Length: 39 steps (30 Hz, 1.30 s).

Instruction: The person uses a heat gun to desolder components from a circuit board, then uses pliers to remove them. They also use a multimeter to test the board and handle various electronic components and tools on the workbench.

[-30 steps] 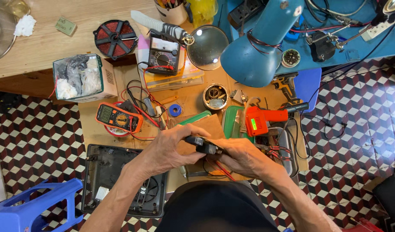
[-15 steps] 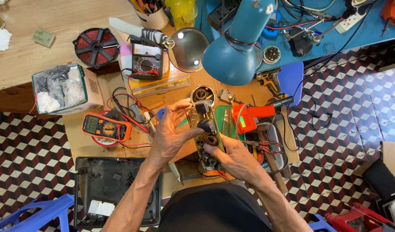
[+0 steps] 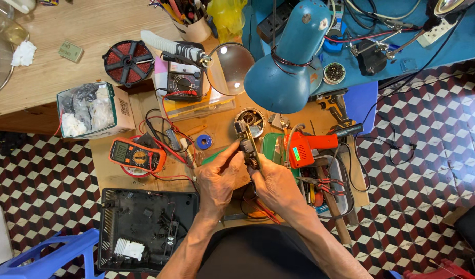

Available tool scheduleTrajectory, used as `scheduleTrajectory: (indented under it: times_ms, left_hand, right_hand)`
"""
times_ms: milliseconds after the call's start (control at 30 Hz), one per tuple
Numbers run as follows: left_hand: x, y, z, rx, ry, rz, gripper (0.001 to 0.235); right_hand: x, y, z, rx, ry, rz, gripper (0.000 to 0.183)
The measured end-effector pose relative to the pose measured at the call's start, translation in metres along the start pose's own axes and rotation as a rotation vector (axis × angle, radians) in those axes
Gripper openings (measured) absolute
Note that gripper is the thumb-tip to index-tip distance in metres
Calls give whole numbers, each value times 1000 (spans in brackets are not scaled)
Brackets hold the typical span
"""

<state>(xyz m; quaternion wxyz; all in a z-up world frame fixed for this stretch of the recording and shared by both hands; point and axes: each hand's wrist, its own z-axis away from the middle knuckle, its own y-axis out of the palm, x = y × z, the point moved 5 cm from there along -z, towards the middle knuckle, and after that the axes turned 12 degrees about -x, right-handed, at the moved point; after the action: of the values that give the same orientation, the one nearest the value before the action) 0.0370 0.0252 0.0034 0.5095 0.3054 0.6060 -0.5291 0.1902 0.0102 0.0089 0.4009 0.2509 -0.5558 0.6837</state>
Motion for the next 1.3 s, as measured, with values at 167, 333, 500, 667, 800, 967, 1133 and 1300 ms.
scheduleTrajectory:
  times_ms: [167, 333, 500, 667, 800, 967, 1133, 1300]
  left_hand:
    - [17, 11, 1, -1, -298, 404, 40]
    - [25, 19, -3, 24, -369, 533, 45]
    - [26, 17, -7, 32, -373, 498, 45]
    - [31, 17, -11, 78, -399, 581, 44]
    - [38, 19, -13, 94, -393, 694, 45]
    - [55, 21, -4, 45, -471, 730, 43]
    - [71, 22, 5, -46, -516, 721, 45]
    - [83, 31, 7, -90, -496, 703, 43]
  right_hand:
    - [0, 10, -2, -128, -256, 21, 22]
    - [-5, 16, -5, -101, -169, 3, 23]
    - [-2, 16, -8, -65, -116, 55, 28]
    - [7, 16, -8, -141, -224, 108, 30]
    - [5, 21, -7, -185, -206, 184, 33]
    - [6, 39, -10, -293, -333, 455, 52]
    - [0, 69, -13, -302, -364, 598, 57]
    - [-10, 89, -12, -279, -377, 743, 55]
